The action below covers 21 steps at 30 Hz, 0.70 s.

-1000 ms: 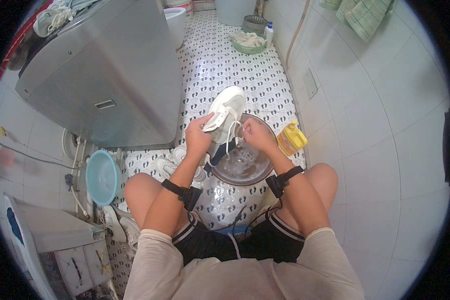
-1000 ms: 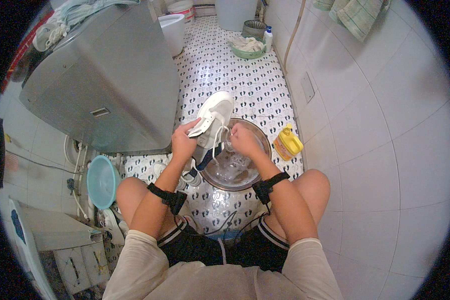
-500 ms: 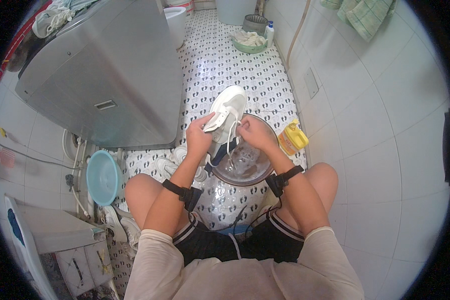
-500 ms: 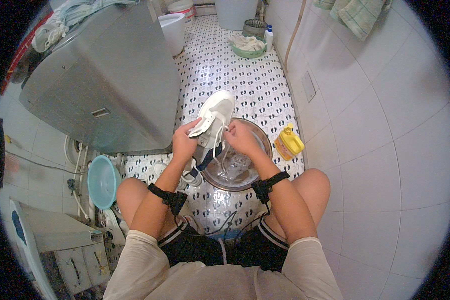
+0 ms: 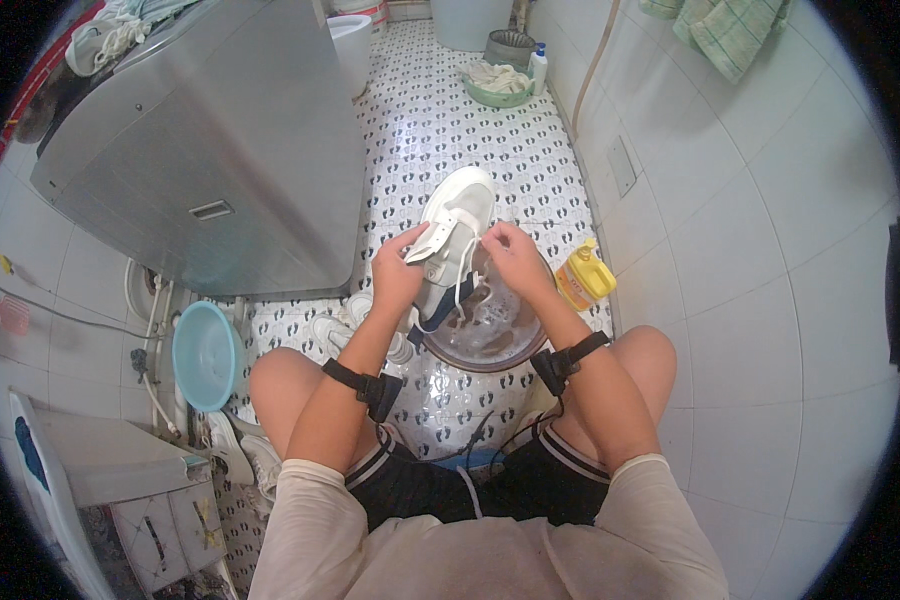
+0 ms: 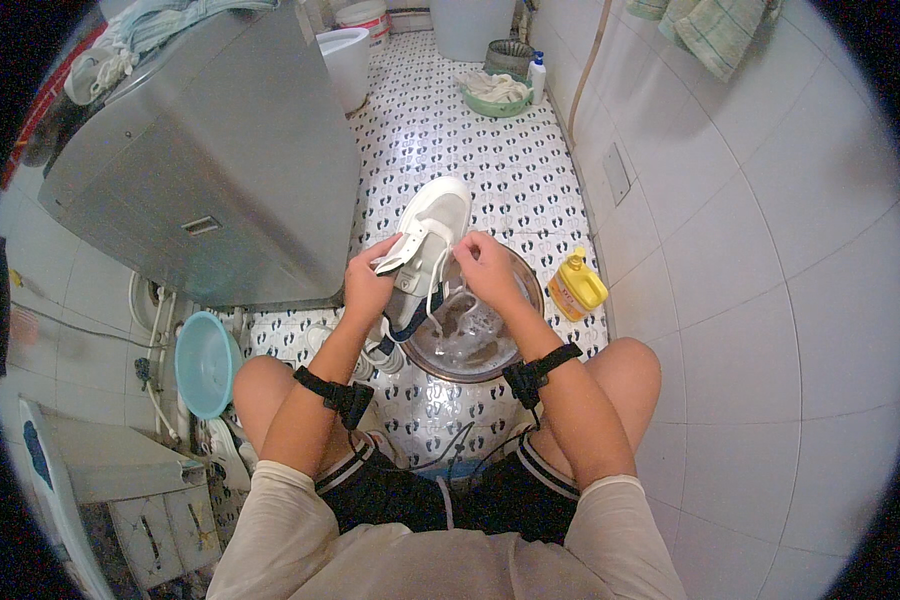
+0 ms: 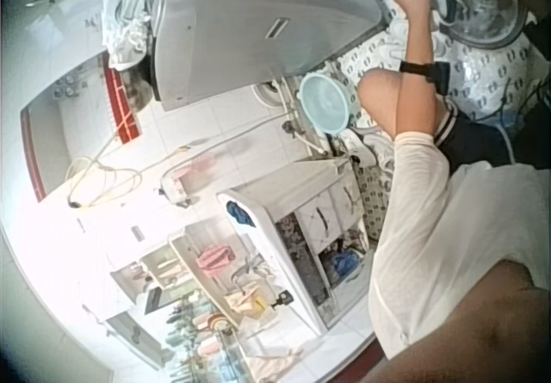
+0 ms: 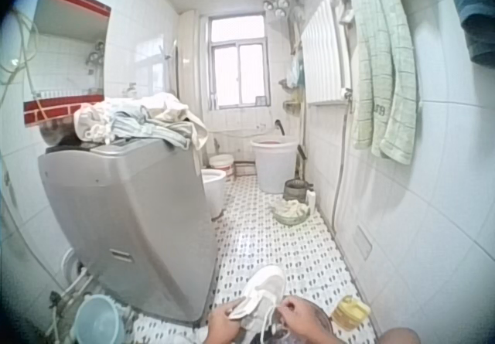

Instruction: The person removes the shoelaces from a shoe, places them in a basin of soapy water, and scrubs them by hand to clean them.

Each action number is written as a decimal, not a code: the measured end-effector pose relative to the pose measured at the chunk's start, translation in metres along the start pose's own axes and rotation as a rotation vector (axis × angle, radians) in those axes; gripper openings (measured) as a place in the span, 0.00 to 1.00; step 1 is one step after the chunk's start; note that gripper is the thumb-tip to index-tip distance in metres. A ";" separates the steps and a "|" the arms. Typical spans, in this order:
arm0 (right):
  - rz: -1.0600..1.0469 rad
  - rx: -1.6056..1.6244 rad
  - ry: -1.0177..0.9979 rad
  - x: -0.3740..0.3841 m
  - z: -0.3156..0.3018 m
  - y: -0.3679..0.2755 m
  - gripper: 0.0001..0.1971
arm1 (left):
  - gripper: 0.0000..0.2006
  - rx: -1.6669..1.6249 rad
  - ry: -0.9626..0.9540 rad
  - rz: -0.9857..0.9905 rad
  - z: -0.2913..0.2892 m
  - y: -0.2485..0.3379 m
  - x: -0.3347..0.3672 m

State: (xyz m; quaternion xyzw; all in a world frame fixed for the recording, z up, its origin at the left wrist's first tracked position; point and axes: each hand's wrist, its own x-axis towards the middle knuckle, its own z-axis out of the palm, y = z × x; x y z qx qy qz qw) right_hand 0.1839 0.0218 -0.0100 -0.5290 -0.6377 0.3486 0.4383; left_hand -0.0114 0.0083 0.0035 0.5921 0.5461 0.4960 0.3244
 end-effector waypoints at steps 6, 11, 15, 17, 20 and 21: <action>0.093 0.509 -0.085 0.006 0.006 0.017 0.09 | 0.23 -0.082 0.014 -0.038 0.000 -0.023 0.007; 0.237 0.675 -0.134 0.002 0.005 0.005 0.11 | 0.22 -0.069 0.046 -0.097 -0.004 -0.026 0.008; 0.249 0.555 -0.127 0.006 -0.001 0.016 0.11 | 0.22 0.052 0.020 -0.014 -0.002 -0.014 0.005; 0.165 0.204 -0.051 0.005 0.002 0.019 0.11 | 0.22 -0.013 0.032 -0.025 -0.001 -0.010 0.005; 0.138 0.042 -0.051 -0.002 0.006 -0.013 0.11 | 0.22 -0.050 0.015 -0.048 -0.008 0.000 0.002; 0.138 0.039 -0.049 -0.002 0.005 -0.011 0.11 | 0.22 -0.054 0.013 -0.046 -0.005 0.003 0.002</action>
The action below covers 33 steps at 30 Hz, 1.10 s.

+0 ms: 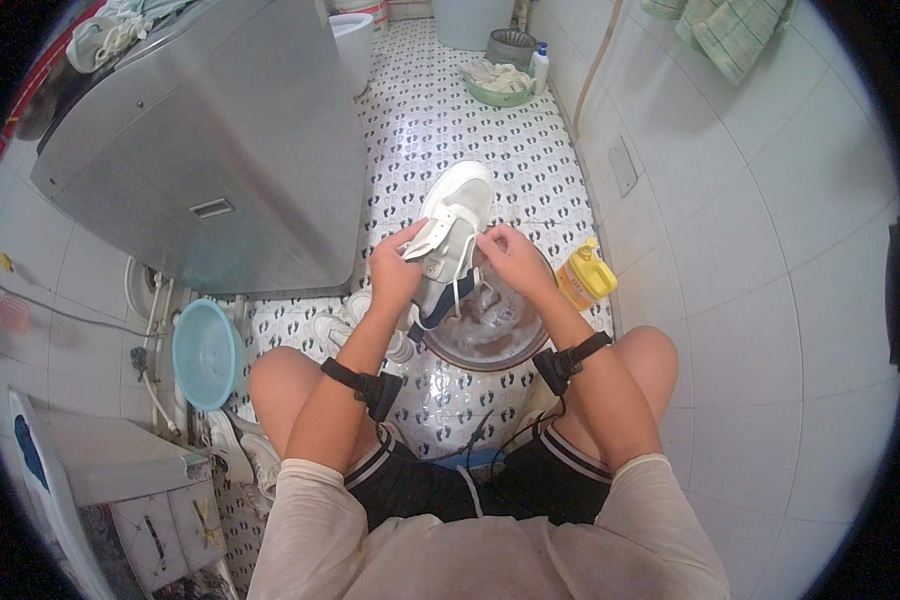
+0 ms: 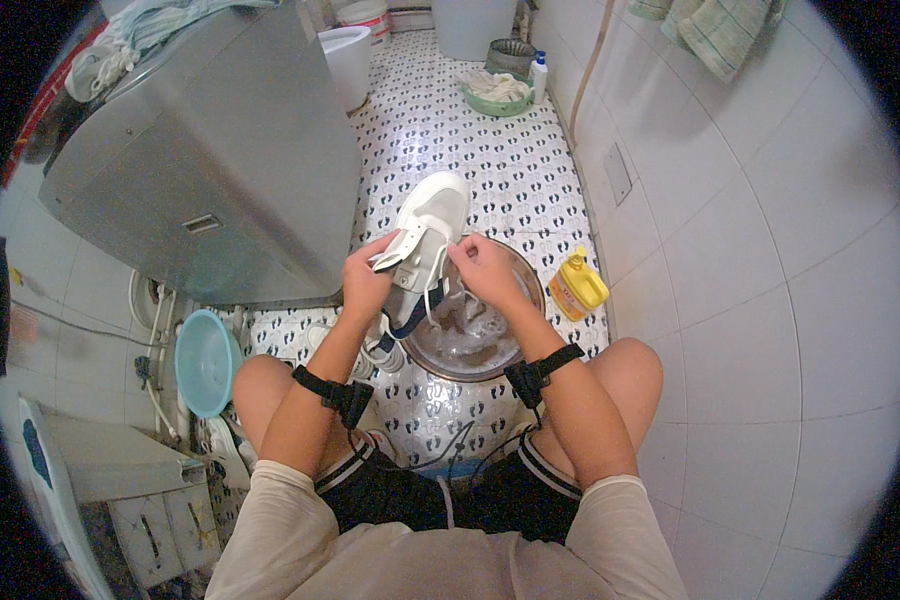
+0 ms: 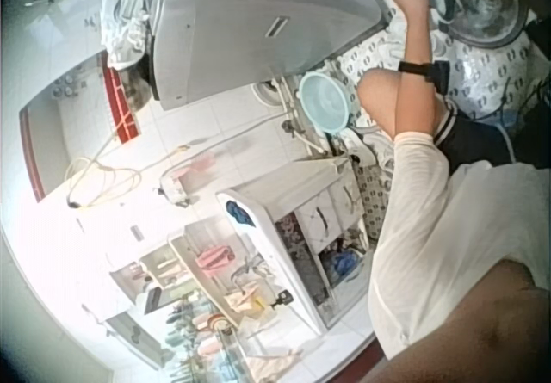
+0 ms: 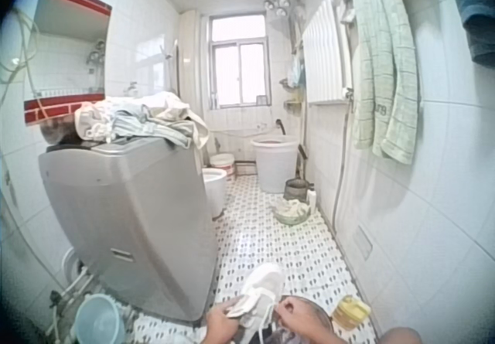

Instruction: The person removes the shoelaces from a shoe, places them in a basin of soapy water, and scrubs them by hand to clean them.

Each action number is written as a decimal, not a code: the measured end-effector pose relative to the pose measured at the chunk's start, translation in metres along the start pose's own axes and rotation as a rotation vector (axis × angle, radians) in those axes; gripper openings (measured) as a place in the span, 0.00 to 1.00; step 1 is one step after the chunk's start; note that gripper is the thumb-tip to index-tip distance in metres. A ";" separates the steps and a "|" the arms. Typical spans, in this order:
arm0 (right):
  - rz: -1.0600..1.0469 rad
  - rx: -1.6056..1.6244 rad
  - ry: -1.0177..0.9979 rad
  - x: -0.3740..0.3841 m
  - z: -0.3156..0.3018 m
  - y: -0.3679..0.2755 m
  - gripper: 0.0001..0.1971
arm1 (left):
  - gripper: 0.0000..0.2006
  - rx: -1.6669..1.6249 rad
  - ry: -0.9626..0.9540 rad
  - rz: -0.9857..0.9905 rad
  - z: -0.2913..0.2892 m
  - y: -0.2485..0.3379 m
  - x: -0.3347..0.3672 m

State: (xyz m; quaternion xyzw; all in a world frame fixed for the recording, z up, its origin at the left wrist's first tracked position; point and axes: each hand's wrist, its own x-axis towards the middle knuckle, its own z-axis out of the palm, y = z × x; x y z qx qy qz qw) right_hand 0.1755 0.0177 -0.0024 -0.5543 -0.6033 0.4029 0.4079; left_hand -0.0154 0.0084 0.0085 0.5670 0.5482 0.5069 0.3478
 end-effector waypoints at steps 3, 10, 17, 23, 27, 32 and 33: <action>-0.062 0.058 0.027 0.001 -0.002 0.003 0.11 | 0.22 -0.059 -0.026 0.008 0.004 0.004 -0.001; -0.230 -0.058 0.003 0.004 -0.004 0.009 0.10 | 0.23 0.010 -0.008 0.012 0.005 -0.012 0.004; 0.003 0.418 -0.142 0.003 0.001 0.007 0.11 | 0.22 -0.023 0.040 0.005 0.000 -0.034 0.011; 0.004 0.150 -0.066 0.011 -0.007 0.020 0.12 | 0.22 -0.009 -0.019 0.064 0.004 -0.009 0.002; -0.070 -0.050 -0.009 0.006 -0.003 0.015 0.12 | 0.22 -0.026 -0.024 0.044 0.003 -0.003 0.000; -0.126 -0.018 -0.015 0.004 -0.004 0.007 0.13 | 0.22 -0.081 -0.034 0.086 0.005 -0.011 0.003; -0.124 -0.017 -0.014 0.002 -0.004 0.002 0.13 | 0.22 -0.081 -0.036 0.085 0.005 -0.010 0.003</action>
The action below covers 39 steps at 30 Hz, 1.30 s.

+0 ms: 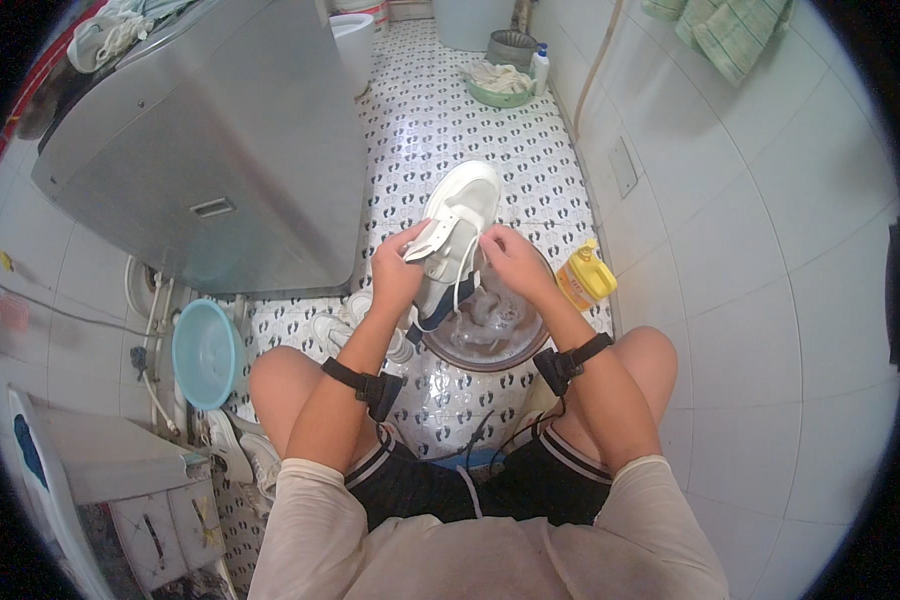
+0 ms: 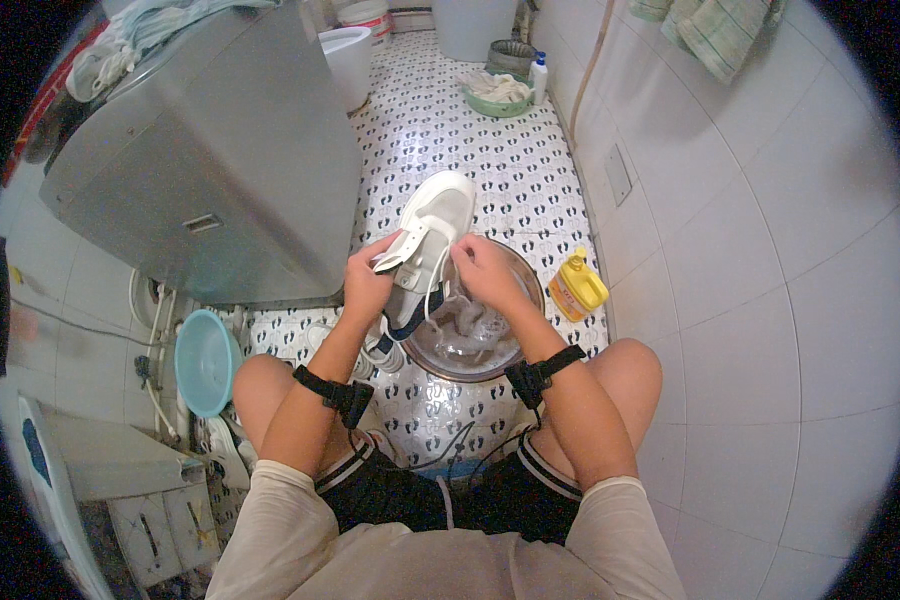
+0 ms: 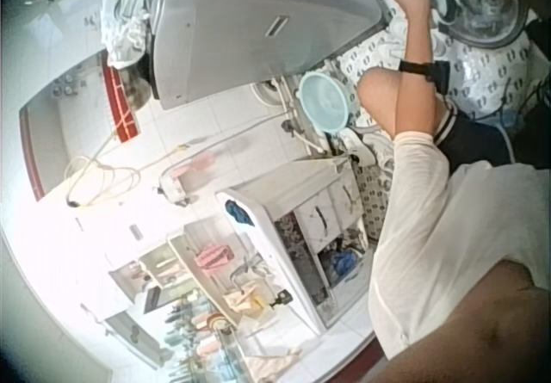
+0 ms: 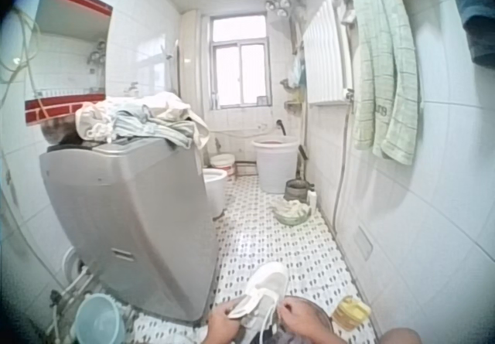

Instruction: The person removes the shoelaces from a shoe, places them in a basin of soapy water, and scrubs them by hand to clean them.

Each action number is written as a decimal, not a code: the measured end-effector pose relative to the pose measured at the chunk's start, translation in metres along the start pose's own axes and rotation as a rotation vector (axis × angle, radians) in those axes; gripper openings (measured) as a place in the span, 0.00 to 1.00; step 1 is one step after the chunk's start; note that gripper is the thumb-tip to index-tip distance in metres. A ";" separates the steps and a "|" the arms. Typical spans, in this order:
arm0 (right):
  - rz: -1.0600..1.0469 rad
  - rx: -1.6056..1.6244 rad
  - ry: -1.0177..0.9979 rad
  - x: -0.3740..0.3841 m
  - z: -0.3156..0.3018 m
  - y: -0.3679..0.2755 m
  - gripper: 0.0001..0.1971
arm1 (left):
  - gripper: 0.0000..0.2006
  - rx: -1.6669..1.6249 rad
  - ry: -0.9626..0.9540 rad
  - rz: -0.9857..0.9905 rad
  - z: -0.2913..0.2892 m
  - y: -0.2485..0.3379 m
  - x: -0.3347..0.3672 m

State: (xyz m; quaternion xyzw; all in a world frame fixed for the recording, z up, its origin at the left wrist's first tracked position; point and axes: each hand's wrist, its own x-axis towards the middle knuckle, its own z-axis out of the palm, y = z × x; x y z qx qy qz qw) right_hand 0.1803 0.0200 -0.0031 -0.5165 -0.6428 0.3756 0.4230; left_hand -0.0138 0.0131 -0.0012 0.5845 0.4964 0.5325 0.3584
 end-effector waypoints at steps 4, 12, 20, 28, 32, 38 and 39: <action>-0.110 -0.193 -0.018 -0.004 -0.002 -0.012 0.12 | 0.22 0.049 0.009 -0.007 0.000 0.002 -0.002; -0.144 0.010 -0.072 -0.001 -0.001 0.008 0.11 | 0.22 0.137 0.083 -0.057 0.000 0.001 0.000; 0.088 -0.062 -0.042 0.000 -0.002 -0.008 0.13 | 0.23 0.100 0.009 -0.002 0.000 0.010 -0.006; -0.069 -0.032 -0.091 0.000 -0.004 0.003 0.11 | 0.23 0.121 0.028 -0.057 0.000 0.002 0.000; -0.024 0.157 -0.102 -0.002 0.001 0.006 0.10 | 0.22 0.089 0.069 -0.079 -0.004 -0.003 0.002; 0.142 0.178 -0.049 0.002 0.000 0.001 0.12 | 0.22 0.118 0.039 -0.033 0.000 0.011 -0.003; 0.141 0.180 -0.049 0.002 0.000 0.002 0.12 | 0.22 0.098 0.026 0.004 0.001 0.011 -0.003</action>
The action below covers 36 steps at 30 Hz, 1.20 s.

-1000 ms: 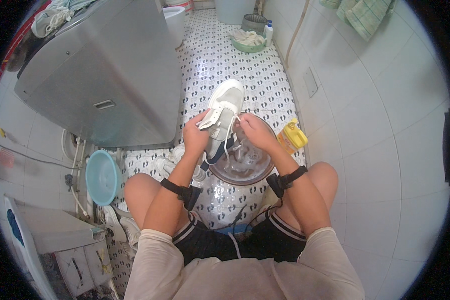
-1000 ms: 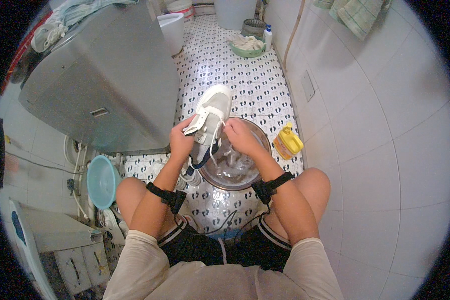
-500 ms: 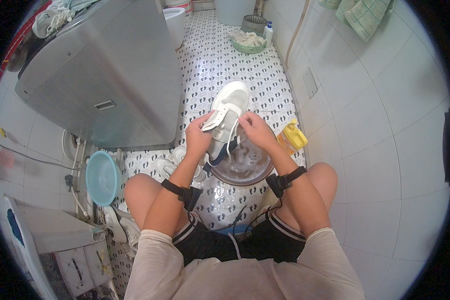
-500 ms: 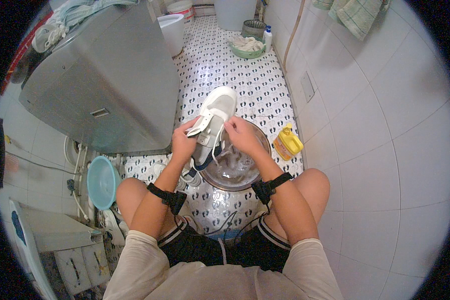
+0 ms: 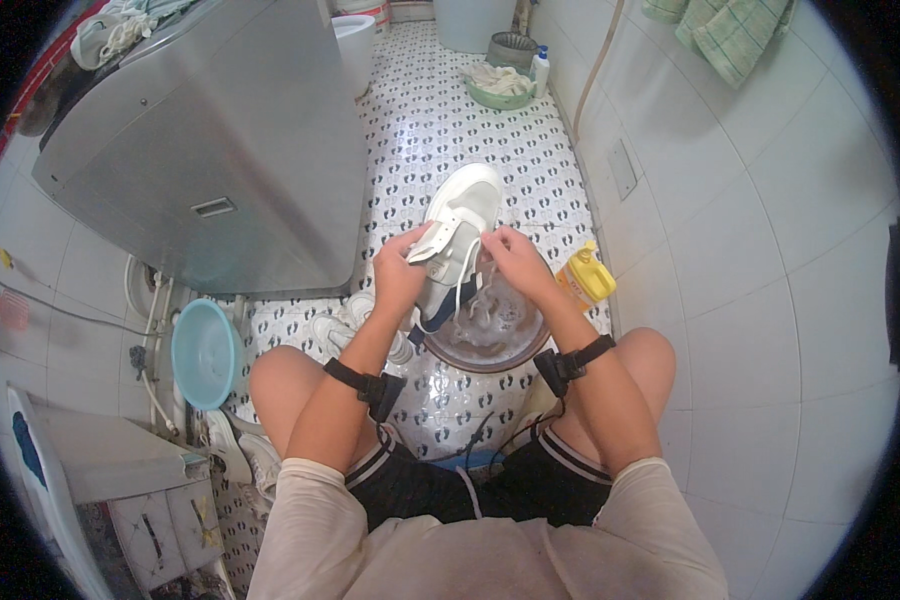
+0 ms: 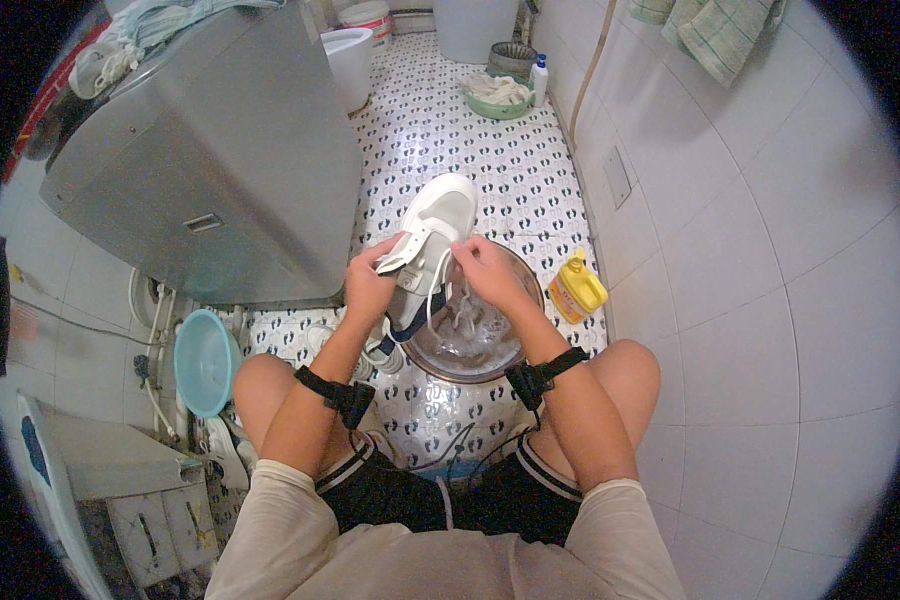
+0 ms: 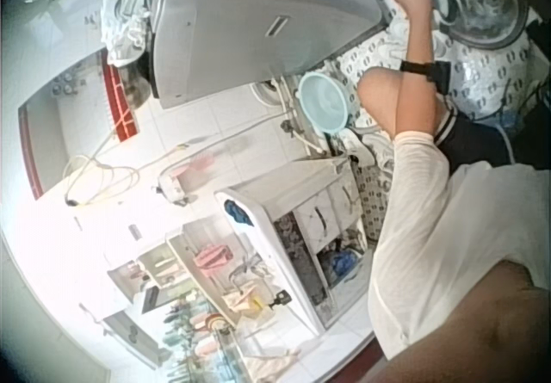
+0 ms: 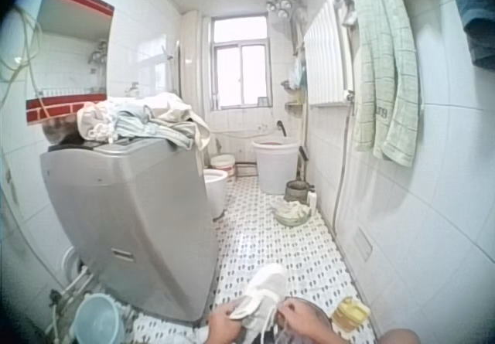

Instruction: The person removes the shoelaces from a shoe, places them in a basin of soapy water, and scrubs them by hand to clean them.

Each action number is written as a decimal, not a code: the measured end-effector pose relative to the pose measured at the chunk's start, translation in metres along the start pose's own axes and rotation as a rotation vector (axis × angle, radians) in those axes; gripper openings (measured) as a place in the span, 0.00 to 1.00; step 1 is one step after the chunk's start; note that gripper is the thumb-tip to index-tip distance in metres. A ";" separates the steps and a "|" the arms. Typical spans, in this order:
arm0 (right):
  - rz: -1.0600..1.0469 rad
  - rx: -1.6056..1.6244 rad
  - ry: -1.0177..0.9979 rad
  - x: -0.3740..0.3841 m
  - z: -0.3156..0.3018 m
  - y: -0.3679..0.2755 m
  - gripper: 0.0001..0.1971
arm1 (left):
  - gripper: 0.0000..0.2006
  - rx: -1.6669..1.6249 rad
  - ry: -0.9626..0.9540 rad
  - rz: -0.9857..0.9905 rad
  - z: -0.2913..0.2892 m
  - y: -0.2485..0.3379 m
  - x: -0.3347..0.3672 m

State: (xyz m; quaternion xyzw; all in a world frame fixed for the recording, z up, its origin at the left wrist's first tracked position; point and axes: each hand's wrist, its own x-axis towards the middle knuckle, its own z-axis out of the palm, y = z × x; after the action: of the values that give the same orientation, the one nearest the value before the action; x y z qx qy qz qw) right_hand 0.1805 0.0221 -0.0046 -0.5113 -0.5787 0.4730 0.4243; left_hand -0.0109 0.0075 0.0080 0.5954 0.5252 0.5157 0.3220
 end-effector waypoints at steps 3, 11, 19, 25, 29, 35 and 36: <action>0.028 -0.100 0.018 0.001 -0.001 0.002 0.13 | 0.22 0.029 -0.009 0.009 0.001 0.002 -0.003; -0.058 0.179 -0.220 -0.004 -0.003 -0.009 0.08 | 0.23 -0.008 0.008 -0.042 -0.006 -0.008 0.003; -0.049 0.122 -0.173 -0.005 -0.002 -0.013 0.09 | 0.24 -0.079 0.056 -0.053 -0.002 -0.016 0.004; -0.013 0.101 -0.016 0.003 -0.003 0.003 0.11 | 0.26 -0.017 0.004 0.030 0.001 0.001 -0.002; -0.186 -0.120 -0.025 0.004 -0.004 0.004 0.11 | 0.26 0.036 0.012 0.080 0.000 -0.005 0.001; -0.130 0.154 -0.179 -0.006 0.000 -0.005 0.10 | 0.26 -0.045 0.054 -0.072 -0.005 -0.011 0.004; -0.130 0.152 -0.179 -0.005 0.000 -0.003 0.10 | 0.26 -0.046 0.054 -0.071 -0.004 -0.013 0.005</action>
State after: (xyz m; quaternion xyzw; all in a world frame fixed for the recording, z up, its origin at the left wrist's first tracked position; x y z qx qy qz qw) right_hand 0.1806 0.0171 -0.0018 -0.3949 -0.6085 0.5307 0.4384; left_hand -0.0186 0.0146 -0.0015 0.5545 0.5426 0.5319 0.3395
